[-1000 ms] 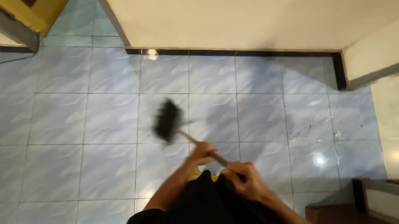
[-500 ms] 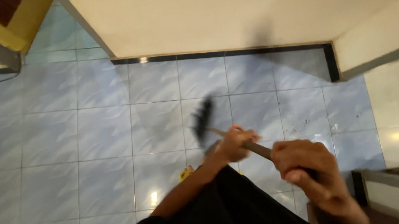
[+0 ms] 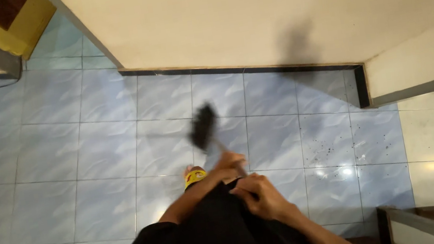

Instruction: The person sweeps a tiled floor with a broom, navigating around furniture and through doorways before using a dustpan to collect the debris.

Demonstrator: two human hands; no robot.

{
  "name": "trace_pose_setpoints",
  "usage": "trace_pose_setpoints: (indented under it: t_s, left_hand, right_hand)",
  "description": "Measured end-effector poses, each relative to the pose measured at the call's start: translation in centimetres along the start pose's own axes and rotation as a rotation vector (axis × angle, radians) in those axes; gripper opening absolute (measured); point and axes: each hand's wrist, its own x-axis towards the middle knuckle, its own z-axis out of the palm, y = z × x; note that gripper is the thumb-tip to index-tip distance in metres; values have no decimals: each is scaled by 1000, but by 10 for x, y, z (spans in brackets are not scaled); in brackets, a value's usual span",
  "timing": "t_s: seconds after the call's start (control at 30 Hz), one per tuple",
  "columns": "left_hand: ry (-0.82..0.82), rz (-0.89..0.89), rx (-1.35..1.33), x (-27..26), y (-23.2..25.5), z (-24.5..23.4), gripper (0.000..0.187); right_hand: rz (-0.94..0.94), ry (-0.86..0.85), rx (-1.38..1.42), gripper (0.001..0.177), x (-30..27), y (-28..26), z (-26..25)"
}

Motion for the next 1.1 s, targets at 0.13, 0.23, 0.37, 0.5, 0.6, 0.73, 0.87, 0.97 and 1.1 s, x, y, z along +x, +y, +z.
trace_pose_setpoints:
  t_s: [0.13,0.23,0.37,0.5,0.6,0.73,0.87,0.97,1.1]
  left_hand:
    - [-102,-96,-173,61,42,33,23]
    - [-73,132,-78,103,44,35,21]
    - [-81,373,0,139,63,-8,25]
    - [-70,361,-26,147,78,-128,26]
    - [24,223,14,126,-6,-201,13]
    - [-192,-213,383,79,-125,-283,11]
    - [-522,-210,495,80,-189,-234,28]
    - [-320,271,12,120,-149,-173,18]
    - [-416,313,-168,184,-53,-127,18]
  right_hand:
    - [171,-104,-194,13,40,-2,-6]
    - [48,-90,-196,4,65,12,-16]
    - [-145,108,-224,2,90,-61,-109]
    - [-119,404,160,16,118,-104,-138]
    - [16,509,291,26,161,-23,-96]
    - [244,297,440,21,224,91,9]
    - [197,222,250,16,220,69,17]
    - [198,345,-36,10,209,33,-15]
    - [507,127,-119,11,220,16,-40]
